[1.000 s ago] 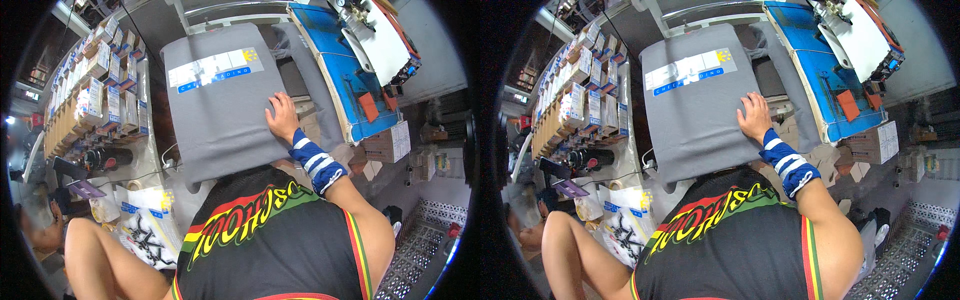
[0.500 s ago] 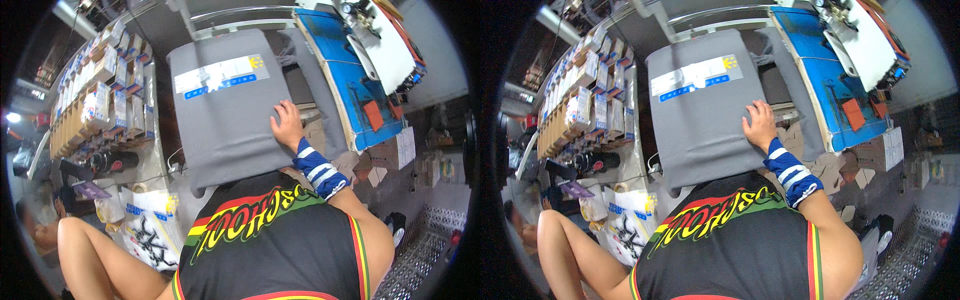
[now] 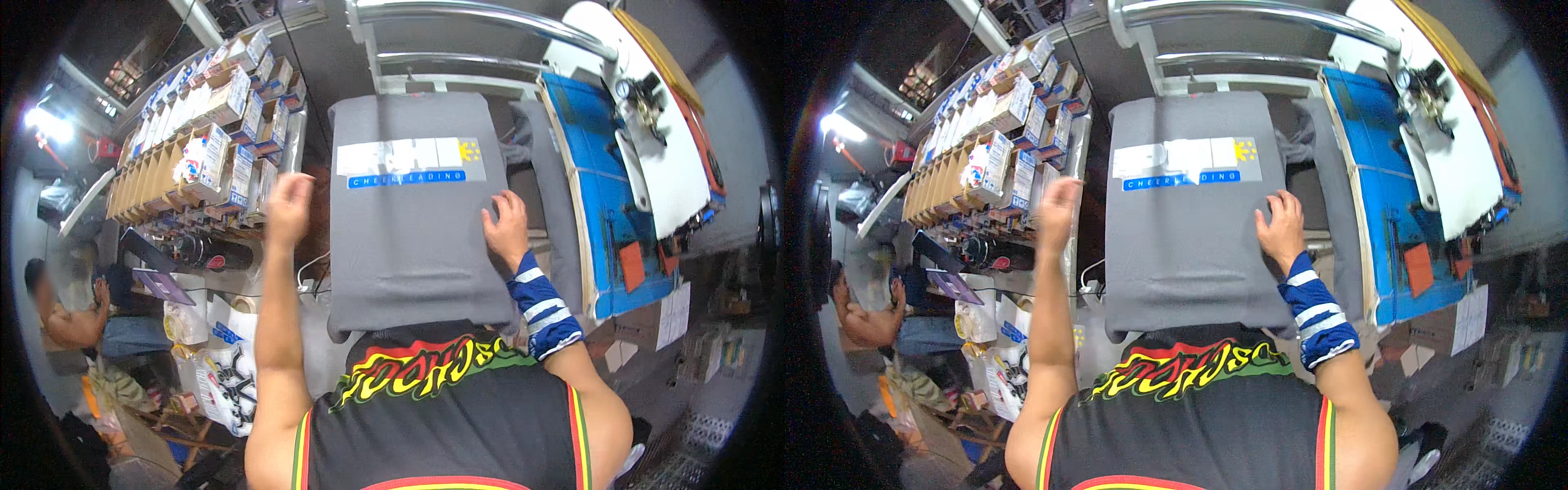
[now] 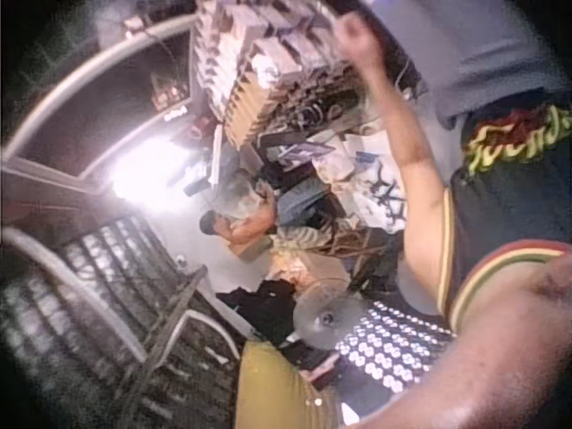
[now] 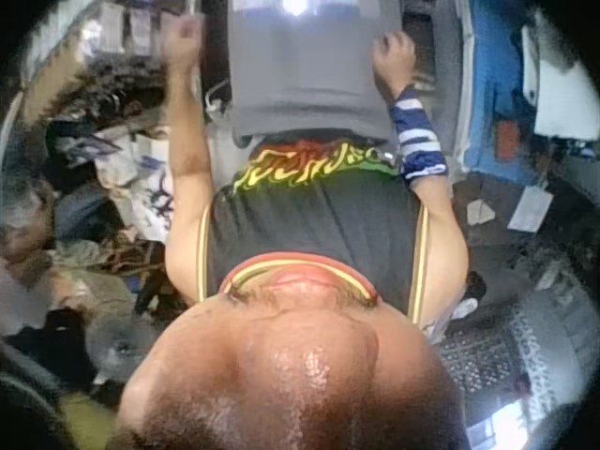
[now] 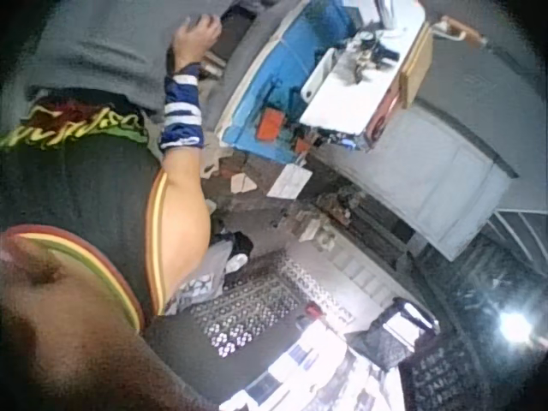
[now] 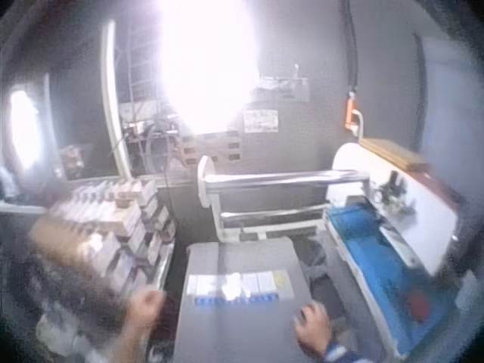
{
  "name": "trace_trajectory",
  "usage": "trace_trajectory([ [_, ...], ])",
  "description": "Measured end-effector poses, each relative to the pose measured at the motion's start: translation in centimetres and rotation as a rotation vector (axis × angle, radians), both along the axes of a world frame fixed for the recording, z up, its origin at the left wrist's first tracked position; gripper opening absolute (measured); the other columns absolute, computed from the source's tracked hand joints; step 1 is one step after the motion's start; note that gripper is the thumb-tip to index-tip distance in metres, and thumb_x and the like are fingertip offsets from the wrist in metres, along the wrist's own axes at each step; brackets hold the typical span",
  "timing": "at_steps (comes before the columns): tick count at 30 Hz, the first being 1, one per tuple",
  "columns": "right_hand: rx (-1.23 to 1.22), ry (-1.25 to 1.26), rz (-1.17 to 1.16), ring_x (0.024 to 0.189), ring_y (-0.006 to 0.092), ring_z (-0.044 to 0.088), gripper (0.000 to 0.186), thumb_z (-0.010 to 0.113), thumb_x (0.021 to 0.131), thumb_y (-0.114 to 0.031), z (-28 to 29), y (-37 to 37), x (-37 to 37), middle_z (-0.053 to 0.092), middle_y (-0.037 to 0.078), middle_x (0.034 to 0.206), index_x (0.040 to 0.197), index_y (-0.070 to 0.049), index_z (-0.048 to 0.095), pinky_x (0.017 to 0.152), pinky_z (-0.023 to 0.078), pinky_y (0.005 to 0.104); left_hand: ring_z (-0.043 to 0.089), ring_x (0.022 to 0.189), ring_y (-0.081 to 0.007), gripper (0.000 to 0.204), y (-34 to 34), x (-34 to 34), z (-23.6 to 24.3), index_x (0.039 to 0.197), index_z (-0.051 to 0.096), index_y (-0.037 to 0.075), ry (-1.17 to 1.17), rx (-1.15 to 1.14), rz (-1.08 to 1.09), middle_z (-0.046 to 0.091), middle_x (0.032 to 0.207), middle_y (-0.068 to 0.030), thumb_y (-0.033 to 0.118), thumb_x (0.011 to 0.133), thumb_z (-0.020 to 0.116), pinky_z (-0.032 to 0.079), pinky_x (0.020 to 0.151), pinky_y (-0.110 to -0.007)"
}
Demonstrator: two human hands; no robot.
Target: The person places gray t-shirts onto a heat press, aligns transfer sheets with printed graphics, and operates the press to apply the design. They repeat this process for multiple shirts, removing finished items and stacking them.
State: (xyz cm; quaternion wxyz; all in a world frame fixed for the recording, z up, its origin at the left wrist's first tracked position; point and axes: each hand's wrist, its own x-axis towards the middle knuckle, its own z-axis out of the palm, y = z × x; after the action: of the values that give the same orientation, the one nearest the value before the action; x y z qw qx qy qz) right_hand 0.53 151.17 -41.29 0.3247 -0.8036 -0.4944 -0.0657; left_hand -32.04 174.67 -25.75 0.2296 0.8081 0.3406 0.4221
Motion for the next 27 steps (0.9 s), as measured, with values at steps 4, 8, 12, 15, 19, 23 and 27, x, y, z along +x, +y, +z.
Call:
trace_trajectory([
  [4,-0.048,-0.067,0.06,0.132,0.0436,0.043,0.045,0.07,0.086,-0.027,0.3,4.8,-0.4,0.049,0.025,0.137,0.121,0.0,0.061,0.111,0.035,0.0527,0.047,0.129,-0.0367,0.048,1.9,1.8,-12.8,0.13,0.059,0.008,0.388,0.131,-0.044,0.056,0.135,-0.0173,0.026,0.085,0.065,0.032,0.108,-0.058],
  [8,-0.201,-0.13,0.108,0.139,0.044,0.036,0.054,0.067,0.09,-0.037,0.5,6.5,-0.6,0.046,0.023,0.144,0.131,-0.003,0.058,0.114,0.028,0.0587,0.03,0.146,-0.0347,0.06,1.7,2.8,-15.6,0.146,0.049,0.014,0.645,0.178,0.001,0.043,0.152,-0.0122,0.039,0.093,0.064,0.011,0.117,-0.066],
  [12,-0.244,-0.121,0.12,0.139,0.044,0.036,0.055,0.065,0.091,-0.038,0.1,7.3,0.8,0.046,0.021,0.145,0.133,-0.004,0.058,0.115,0.026,0.0595,0.026,0.147,-0.0374,0.06,2.9,5.0,-14.3,0.146,0.05,0.013,0.716,0.063,-0.024,0.041,0.154,-0.012,0.041,0.094,0.062,0.007,0.116,-0.068],
  [15,-0.252,-0.102,0.106,0.142,0.0431,0.034,0.055,0.062,0.093,-0.041,0.0,8.4,2.5,0.045,0.02,0.147,0.134,-0.004,0.057,0.116,0.024,0.0615,0.026,0.147,-0.0377,0.06,3.9,6.9,-14.2,0.146,0.05,0.012,0.748,0.058,-0.009,0.039,0.155,-0.0123,0.041,0.094,0.063,0.011,0.117,-0.067],
  [19,-0.277,-0.102,0.055,0.142,0.0424,0.034,0.055,0.062,0.093,-0.041,-0.1,9.5,3.4,0.046,0.019,0.147,0.135,-0.006,0.057,0.115,0.025,0.0627,0.032,0.143,-0.0405,0.059,4.7,8.3,-14.7,0.142,0.053,0.012,0.616,0.114,-0.035,0.042,0.152,-0.0155,0.041,0.092,0.064,0.025,0.116,-0.061],
  [23,-0.298,-0.104,0.052,0.142,0.0419,0.034,0.055,0.062,0.093,-0.041,-0.3,10.0,2.9,0.045,0.019,0.147,0.135,-0.006,0.057,0.115,0.026,0.0623,0.034,0.141,-0.0401,0.057,5.1,8.2,-14.7,0.141,0.055,0.013,0.613,0.088,0.0,0.043,0.151,-0.0159,0.039,0.092,0.064,0.027,0.116,-0.058],
  [27,-0.254,-0.107,0.022,0.142,0.041,0.035,0.054,0.063,0.093,-0.04,-0.7,9.9,2.2,0.045,0.018,0.147,0.135,-0.007,0.057,0.115,0.027,0.0603,0.035,0.141,-0.0393,0.055,5.0,7.6,-14.7,0.14,0.056,0.013,0.574,0.09,0.024,0.043,0.151,-0.0154,0.037,0.092,0.064,0.029,0.115,-0.056],
])
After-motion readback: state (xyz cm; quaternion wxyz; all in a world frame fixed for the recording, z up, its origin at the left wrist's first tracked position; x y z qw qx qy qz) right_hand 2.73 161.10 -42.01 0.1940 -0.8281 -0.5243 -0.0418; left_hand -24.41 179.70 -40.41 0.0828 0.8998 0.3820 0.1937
